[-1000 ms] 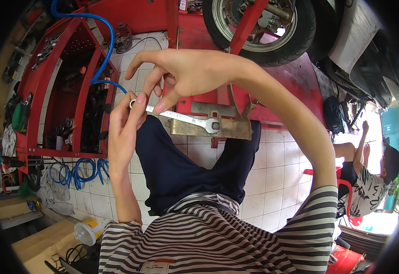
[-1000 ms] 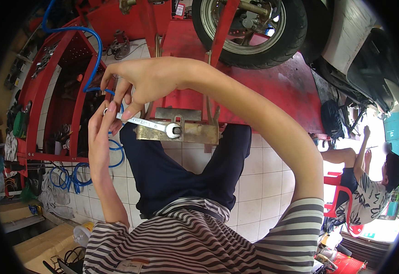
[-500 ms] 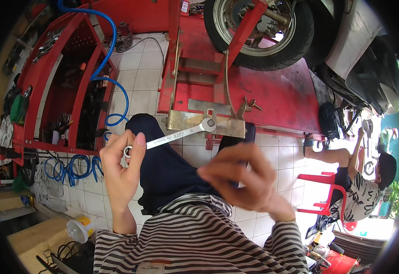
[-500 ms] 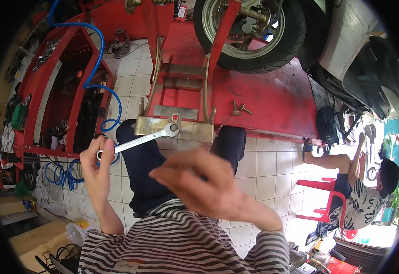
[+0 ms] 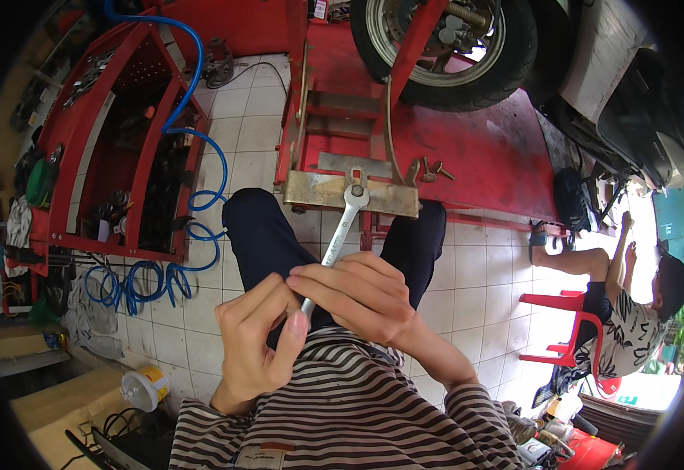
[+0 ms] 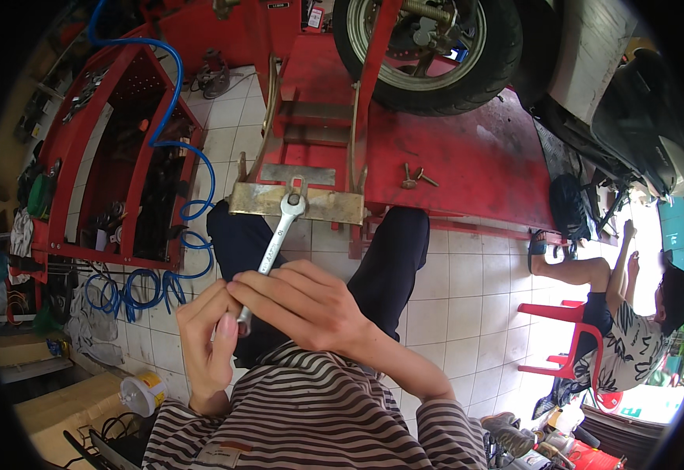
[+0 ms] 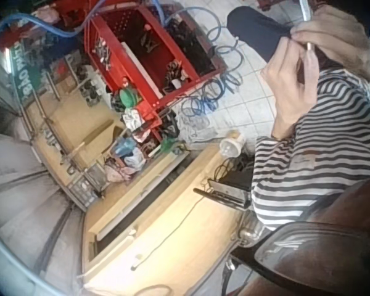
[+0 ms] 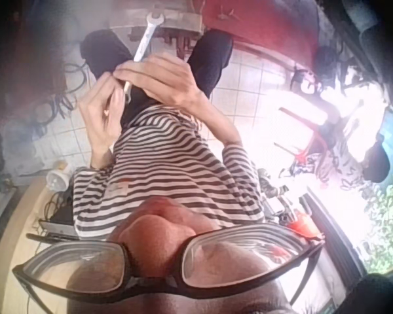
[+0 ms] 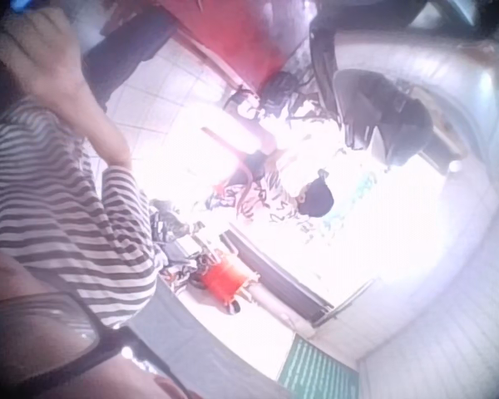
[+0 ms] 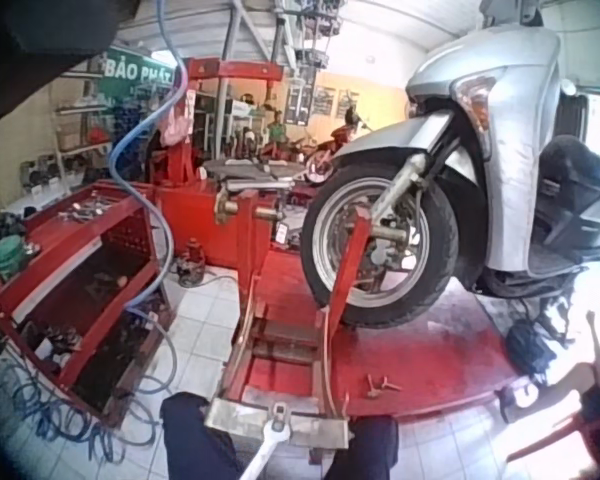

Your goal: The person unscrews a bolt from a metal plate with a wrench, removes the plate and some pins, and then threads a red strap through the front wheel of a scooter.

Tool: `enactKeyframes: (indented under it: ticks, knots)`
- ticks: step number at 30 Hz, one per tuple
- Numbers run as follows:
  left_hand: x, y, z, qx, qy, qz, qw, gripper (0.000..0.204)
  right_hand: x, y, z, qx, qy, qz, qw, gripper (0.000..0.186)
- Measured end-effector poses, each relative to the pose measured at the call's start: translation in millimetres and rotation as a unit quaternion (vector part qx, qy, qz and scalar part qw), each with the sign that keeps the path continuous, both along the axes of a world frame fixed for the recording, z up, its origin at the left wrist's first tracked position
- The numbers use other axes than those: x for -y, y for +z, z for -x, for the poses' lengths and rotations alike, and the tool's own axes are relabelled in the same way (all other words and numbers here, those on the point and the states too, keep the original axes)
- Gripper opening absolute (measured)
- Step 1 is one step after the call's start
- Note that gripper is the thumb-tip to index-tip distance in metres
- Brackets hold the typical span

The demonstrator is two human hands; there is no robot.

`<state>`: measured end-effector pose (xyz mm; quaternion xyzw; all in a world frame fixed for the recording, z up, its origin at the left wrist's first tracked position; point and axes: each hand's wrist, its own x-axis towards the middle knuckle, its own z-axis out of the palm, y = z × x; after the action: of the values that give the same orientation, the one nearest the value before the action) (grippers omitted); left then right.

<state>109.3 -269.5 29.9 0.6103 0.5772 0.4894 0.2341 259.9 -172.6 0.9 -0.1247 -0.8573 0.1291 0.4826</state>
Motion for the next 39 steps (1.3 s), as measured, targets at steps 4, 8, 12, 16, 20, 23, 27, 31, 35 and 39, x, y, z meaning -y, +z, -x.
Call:
enactKeyframes:
  ticks: [4, 8, 12, 16, 20, 23, 27, 31, 35, 39]
  knots:
    - [-5.5, -23.0, 9.7, 0.173, -0.006, -0.054, 0.983, 0.041, -2.2, -1.1, -18.6, 0.013, 0.002, -0.011, 1.000, 0.031]
    - [-30.6, -44.1, -13.7, 0.334, -0.047, 0.048, 0.940, 0.031, -2.5, -3.2, -32.2, -0.023, -0.008, 0.008, 1.000, 0.031]
    - [-66.0, -48.2, -39.2, 0.492, -0.064, 0.049, 0.867, 0.028, -2.9, -15.3, -45.9, -0.083, 0.002, 0.102, 0.991, 0.024]
    - [-73.3, -44.8, -46.2, 0.511, -0.046, 0.017, 0.858, 0.025, 0.2, -12.0, -45.0, -0.171, 0.047, 0.234, 0.956, 0.031]
    - [-76.1, -47.1, -44.2, 0.511, -0.045, 0.020, 0.858, 0.023, -3.0, 1.4, -47.0, -0.246, 0.039, 0.359, 0.899, 0.024]
    - [-79.3, -51.2, -44.1, 0.551, -0.068, 0.030, 0.831, 0.021, -12.7, 8.4, -51.2, -0.297, 0.018, 0.439, 0.848, 0.017]
    - [-87.2, -49.4, -47.5, 0.614, -0.065, 0.043, 0.786, 0.014, -27.2, 19.1, -64.6, -0.275, -0.038, 0.494, 0.824, 0.013]
    - [-90.4, -55.9, -48.8, 0.643, -0.069, 0.047, 0.761, 0.009, -47.0, 21.9, -75.8, -0.190, -0.079, 0.479, 0.853, 0.030]
    - [-92.9, -60.5, -48.1, 0.644, -0.076, 0.050, 0.760, 0.009, -74.5, 32.9, -85.0, -0.080, -0.042, 0.431, 0.898, 0.016]
    - [-93.4, -62.9, -50.5, 0.640, -0.074, 0.033, 0.764, 0.015, -105.4, 51.9, -83.6, 0.030, -0.036, 0.357, 0.933, 0.016]
